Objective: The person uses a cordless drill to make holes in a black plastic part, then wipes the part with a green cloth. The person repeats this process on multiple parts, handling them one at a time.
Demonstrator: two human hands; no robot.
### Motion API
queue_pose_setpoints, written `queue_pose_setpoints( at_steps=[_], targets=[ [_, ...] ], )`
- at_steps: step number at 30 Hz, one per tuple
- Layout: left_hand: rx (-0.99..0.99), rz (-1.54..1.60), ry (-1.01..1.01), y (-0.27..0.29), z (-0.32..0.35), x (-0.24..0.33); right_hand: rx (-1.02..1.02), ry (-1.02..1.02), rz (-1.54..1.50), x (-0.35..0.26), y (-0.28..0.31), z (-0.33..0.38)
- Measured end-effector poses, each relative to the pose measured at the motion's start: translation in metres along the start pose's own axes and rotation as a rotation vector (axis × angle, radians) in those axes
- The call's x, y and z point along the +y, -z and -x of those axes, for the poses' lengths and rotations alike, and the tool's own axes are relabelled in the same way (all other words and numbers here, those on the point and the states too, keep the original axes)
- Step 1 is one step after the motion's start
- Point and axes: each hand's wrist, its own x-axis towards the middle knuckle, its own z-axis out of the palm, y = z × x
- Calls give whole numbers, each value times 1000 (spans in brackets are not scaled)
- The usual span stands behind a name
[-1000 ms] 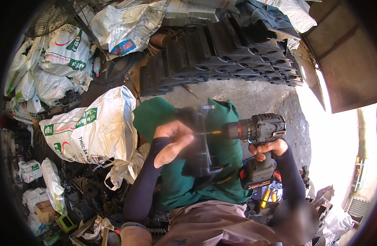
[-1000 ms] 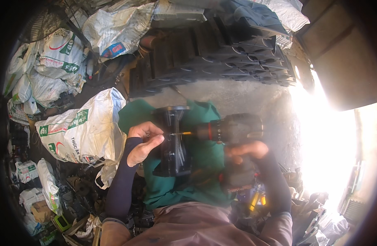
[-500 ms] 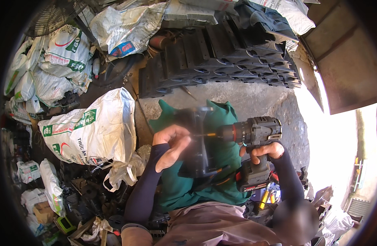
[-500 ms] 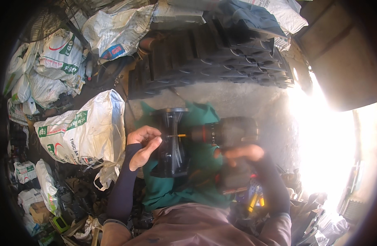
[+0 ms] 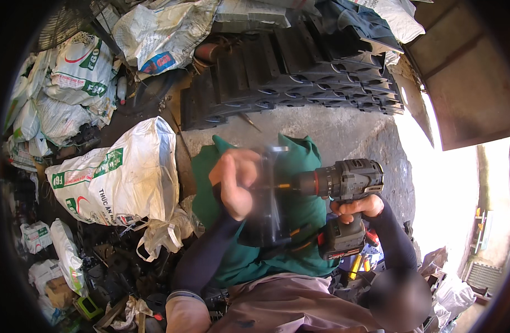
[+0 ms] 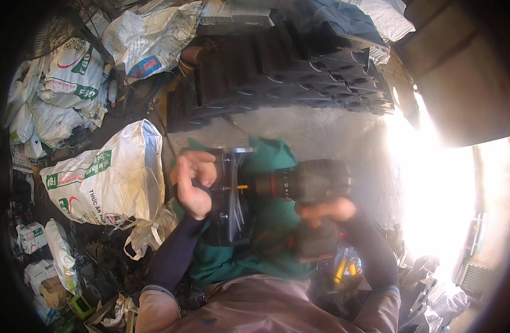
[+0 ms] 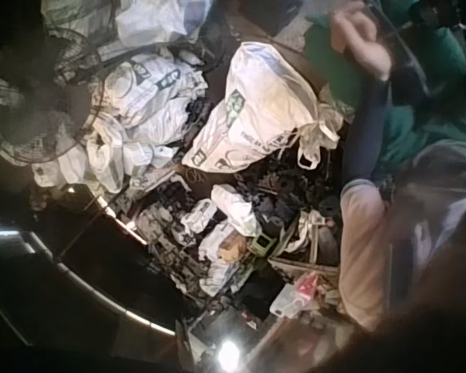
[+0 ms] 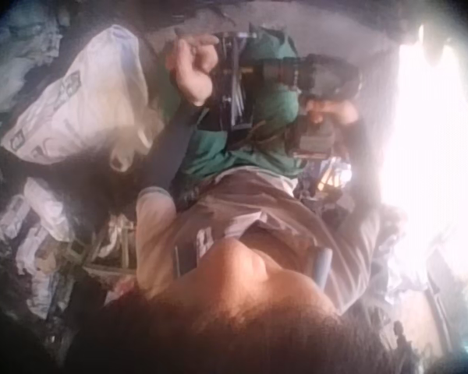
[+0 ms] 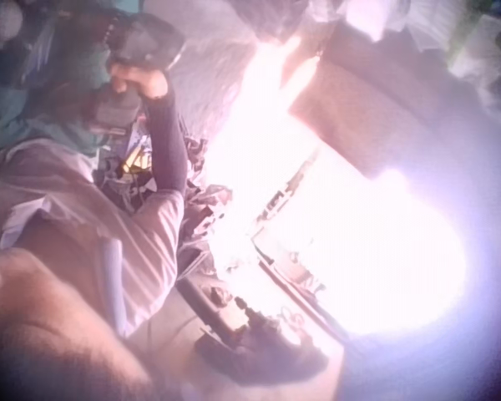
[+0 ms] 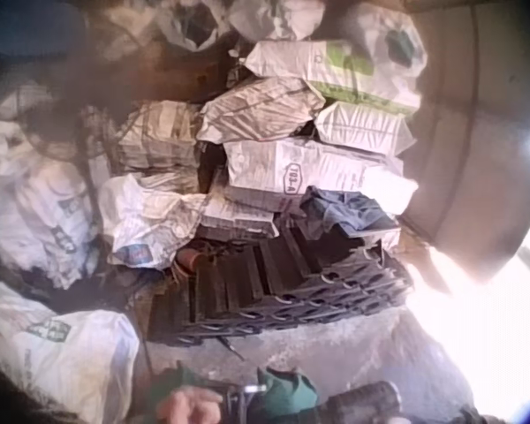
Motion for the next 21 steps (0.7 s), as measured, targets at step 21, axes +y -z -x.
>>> queue_pose_setpoints(
  at_steps=[21],
  targets=[
    [652,395,693,172,47,-55,31,115,-112,29,7,41]
  ],
)
